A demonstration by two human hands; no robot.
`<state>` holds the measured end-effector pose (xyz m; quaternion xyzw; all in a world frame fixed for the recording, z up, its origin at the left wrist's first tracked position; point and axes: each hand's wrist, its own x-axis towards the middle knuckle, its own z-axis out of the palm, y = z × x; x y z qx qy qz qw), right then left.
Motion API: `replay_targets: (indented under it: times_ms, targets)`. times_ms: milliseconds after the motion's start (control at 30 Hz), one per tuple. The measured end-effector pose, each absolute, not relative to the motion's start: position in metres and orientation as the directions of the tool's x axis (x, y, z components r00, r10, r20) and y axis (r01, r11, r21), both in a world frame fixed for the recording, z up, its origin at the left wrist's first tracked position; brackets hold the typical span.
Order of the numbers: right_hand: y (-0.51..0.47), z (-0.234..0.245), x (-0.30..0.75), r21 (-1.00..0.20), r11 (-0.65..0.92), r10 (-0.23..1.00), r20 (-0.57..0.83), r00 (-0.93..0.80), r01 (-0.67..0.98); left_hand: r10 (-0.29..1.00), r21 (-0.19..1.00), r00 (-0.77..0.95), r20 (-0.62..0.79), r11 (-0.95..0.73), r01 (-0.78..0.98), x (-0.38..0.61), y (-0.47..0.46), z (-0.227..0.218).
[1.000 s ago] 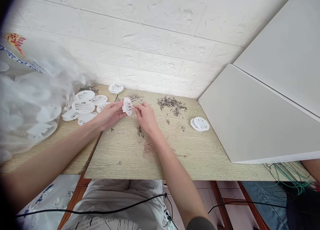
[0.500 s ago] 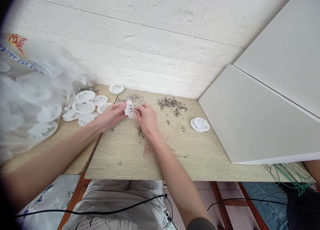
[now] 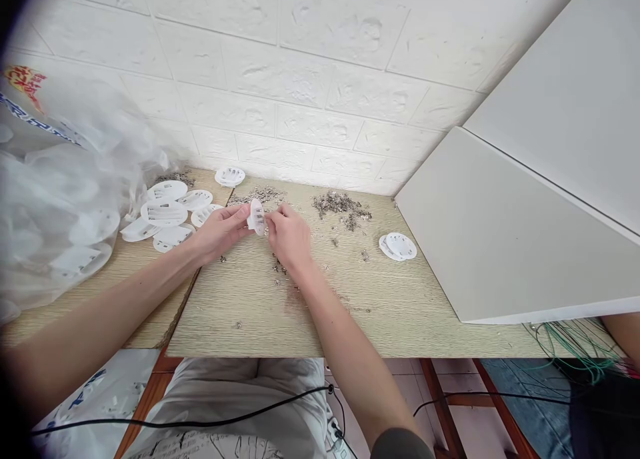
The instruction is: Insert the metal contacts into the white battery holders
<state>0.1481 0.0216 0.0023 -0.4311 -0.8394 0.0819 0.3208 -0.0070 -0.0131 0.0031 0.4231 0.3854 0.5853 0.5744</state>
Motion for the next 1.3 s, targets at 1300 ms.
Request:
replay_targets:
  times_ms: [1300]
  targets:
    - [0.0203, -0.0012, 0.1459, -0.363, 0.622, 0.767, 0.460, -0.447, 0.694, 0.997, 0.918, -0.072, -0.027, -0.004, -0.398, -0.0039, -0.0138, 0.0019]
